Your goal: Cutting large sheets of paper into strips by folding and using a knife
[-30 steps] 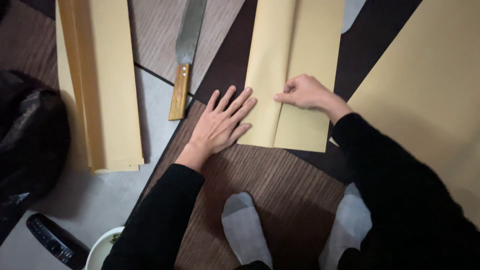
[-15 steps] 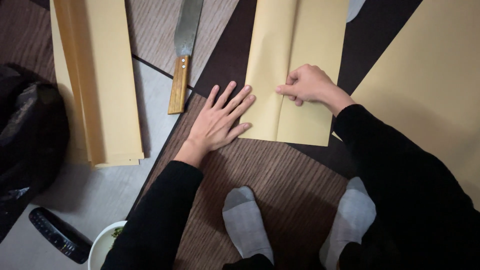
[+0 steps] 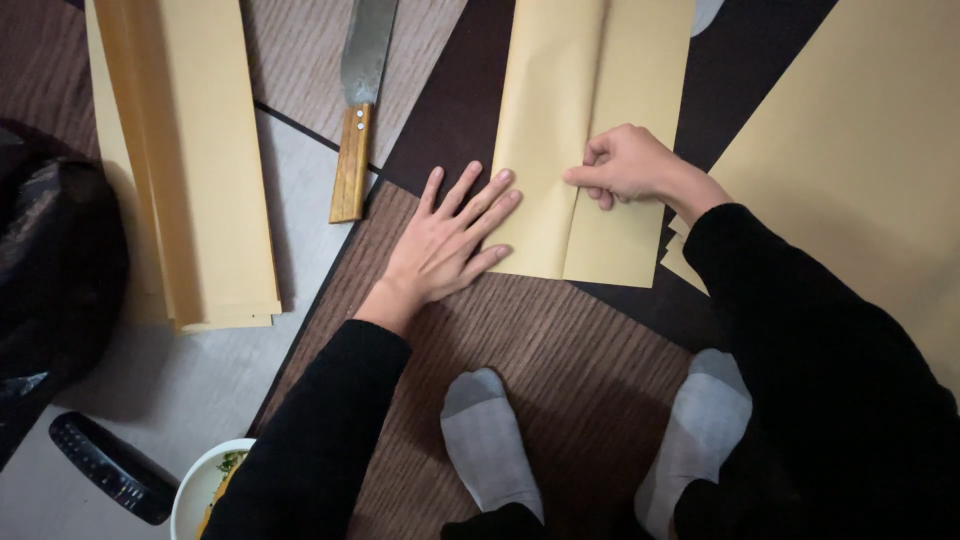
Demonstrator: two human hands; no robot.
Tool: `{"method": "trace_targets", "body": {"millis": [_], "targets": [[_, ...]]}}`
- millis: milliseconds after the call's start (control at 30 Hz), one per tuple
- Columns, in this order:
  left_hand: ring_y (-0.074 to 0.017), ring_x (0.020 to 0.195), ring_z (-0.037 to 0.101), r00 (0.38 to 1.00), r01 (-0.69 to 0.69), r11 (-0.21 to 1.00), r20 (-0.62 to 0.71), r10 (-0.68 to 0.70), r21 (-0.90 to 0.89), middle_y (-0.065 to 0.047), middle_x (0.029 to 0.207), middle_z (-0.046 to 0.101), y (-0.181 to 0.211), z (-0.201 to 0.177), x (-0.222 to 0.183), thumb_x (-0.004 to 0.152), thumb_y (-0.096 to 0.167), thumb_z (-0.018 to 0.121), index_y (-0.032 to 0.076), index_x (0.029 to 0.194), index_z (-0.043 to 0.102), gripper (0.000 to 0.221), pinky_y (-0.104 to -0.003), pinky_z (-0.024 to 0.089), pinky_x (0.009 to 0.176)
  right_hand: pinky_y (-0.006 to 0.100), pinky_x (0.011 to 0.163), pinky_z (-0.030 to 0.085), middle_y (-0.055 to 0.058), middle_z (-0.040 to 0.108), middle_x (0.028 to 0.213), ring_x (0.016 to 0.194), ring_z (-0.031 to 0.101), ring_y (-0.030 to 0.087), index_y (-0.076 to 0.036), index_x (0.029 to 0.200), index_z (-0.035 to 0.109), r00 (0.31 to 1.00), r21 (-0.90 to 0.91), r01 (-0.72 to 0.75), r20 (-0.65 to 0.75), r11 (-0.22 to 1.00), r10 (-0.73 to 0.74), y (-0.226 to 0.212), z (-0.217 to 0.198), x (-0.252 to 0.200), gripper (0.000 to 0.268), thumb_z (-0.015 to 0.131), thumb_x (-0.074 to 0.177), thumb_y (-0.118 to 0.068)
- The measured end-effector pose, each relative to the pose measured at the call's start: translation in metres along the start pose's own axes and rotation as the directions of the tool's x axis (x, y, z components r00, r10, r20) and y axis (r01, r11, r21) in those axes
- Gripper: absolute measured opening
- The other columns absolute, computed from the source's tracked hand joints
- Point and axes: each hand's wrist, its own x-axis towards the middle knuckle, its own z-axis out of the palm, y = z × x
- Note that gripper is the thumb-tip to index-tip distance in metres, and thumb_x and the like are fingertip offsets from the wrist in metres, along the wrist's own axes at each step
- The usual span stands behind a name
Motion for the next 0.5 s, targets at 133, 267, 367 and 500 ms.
{"method": "trace_targets", "body": {"millis": [133,267,367,500], "targets": [[-0.0351,0.177,0.021,1.0,-0.008,1.0,0.009,0.008,0.003,-0.003,0.191,0.031,-0.001,-0.005,0.0,0.12,0.064,0.043,0.028,0.183,0.038,0.072,-0.068,0.007,0.138,0.027,0.047,0.057,0.018,0.077,0.072,0.057,0.077,0.023,0.008,0.094,0.076,1.0,0.049,0.023,-0.015,0.999,-0.022,0.001,0.002,-0.002,0.023,0.082,0.097,-0.014],[-0.0341,0.177,0.023,1.0,-0.017,1.0,0.019,0.017,-0.006,-0.004,0.191,0.032,-0.004,-0.01,0.0,0.119,0.064,0.044,0.027,0.182,0.039,0.073,-0.066,0.009,0.139,0.029,0.049,0.062,0.02,0.078,0.072,0.056,0.077,0.025,0.009,0.094,0.076,0.999,0.045,0.04,-0.033,0.998,-0.038,0.004,0.004,0.001,0.023,0.083,0.097,-0.013],[-0.0335,0.177,0.022,0.999,-0.016,1.0,0.034,0.017,-0.016,-0.004,0.191,0.03,-0.006,-0.013,0.001,0.119,0.064,0.045,0.027,0.182,0.038,0.074,-0.064,0.009,0.139,0.03,0.05,0.064,0.021,0.078,0.073,0.057,0.078,0.026,0.009,0.094,0.075,0.999,0.048,0.031,-0.033,0.998,-0.03,0.003,0.003,0.003,0.023,0.082,0.098,-0.012],[-0.0333,0.177,0.022,0.999,-0.002,1.0,0.042,0.003,-0.014,-0.004,0.191,0.03,-0.004,-0.011,0.0,0.119,0.065,0.045,0.027,0.183,0.037,0.075,-0.064,0.009,0.139,0.031,0.052,0.066,0.021,0.078,0.074,0.058,0.079,0.026,0.009,0.095,0.075,0.999,0.054,0.018,-0.034,0.998,-0.017,0.004,0.004,0.003,0.024,0.084,0.097,-0.013]]}}
